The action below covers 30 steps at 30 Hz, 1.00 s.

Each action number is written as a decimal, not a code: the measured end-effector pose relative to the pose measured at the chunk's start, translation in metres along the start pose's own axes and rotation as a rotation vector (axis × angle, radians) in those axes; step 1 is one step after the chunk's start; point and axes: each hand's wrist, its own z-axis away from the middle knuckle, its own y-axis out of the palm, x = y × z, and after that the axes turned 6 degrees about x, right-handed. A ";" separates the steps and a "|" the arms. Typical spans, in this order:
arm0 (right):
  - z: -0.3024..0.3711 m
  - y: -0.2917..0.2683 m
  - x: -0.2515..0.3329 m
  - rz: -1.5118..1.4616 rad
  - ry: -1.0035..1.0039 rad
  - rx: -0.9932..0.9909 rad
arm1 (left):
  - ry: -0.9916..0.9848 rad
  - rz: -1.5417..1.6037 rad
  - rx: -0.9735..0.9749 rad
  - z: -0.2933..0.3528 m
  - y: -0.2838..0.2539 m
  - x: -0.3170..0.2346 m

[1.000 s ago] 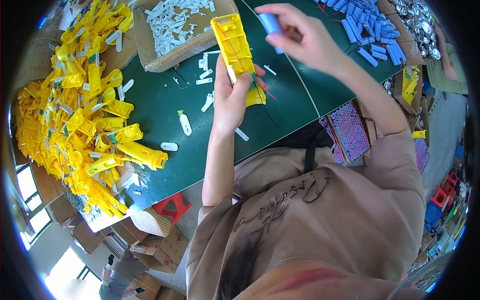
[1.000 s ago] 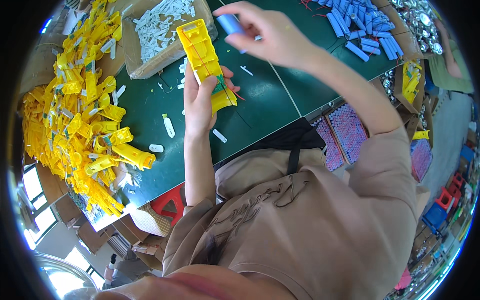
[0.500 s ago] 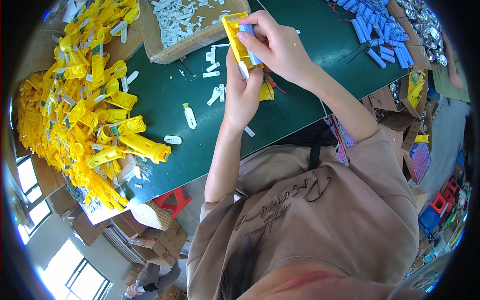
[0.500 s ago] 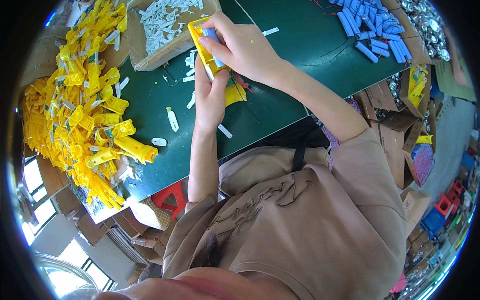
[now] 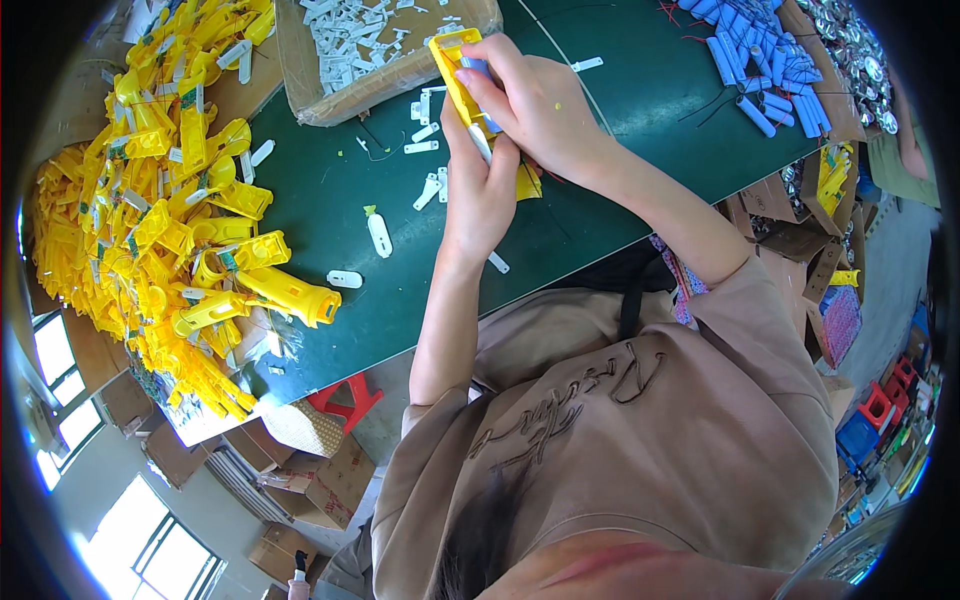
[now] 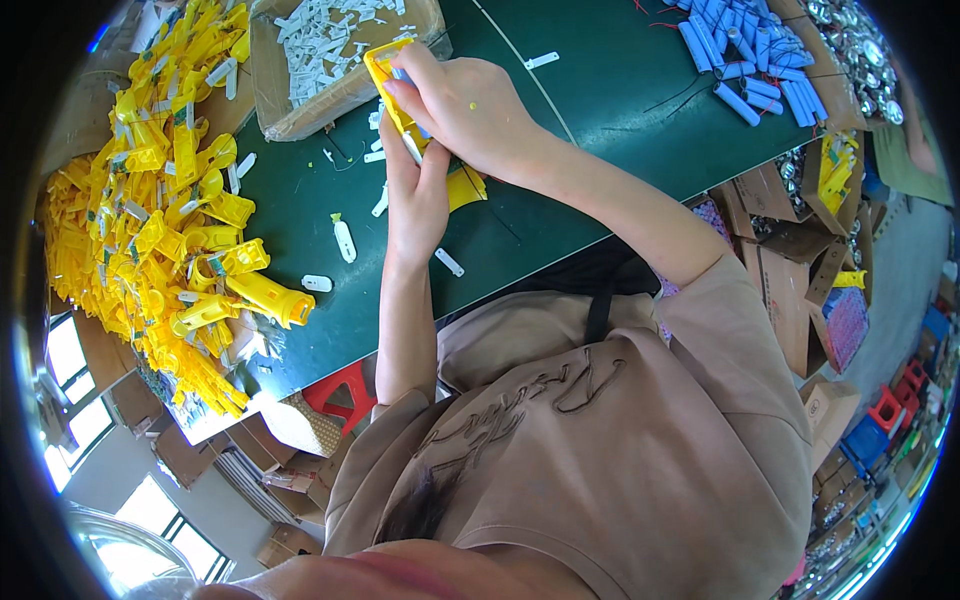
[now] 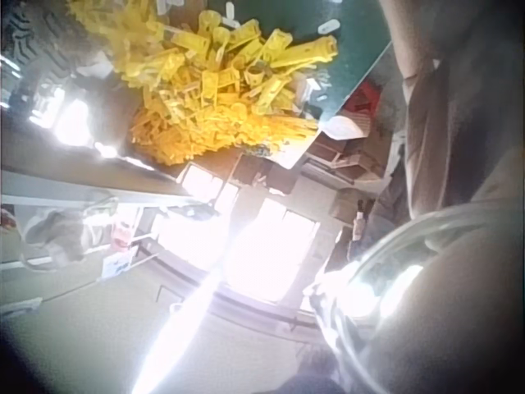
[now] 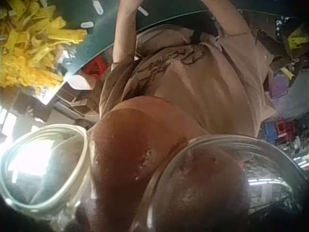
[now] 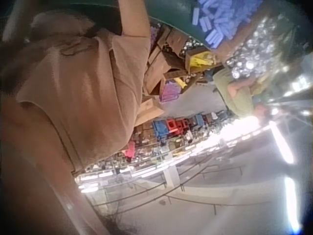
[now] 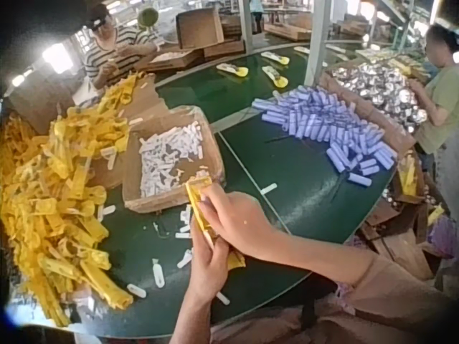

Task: Assembling electronic components, batteries, and circuit boards into yellow plastic housings on a factory assembly line.

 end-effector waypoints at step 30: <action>-0.158 0.082 -0.064 0.142 -0.158 0.661 | 0.085 0.514 -0.525 0.034 -0.088 -0.017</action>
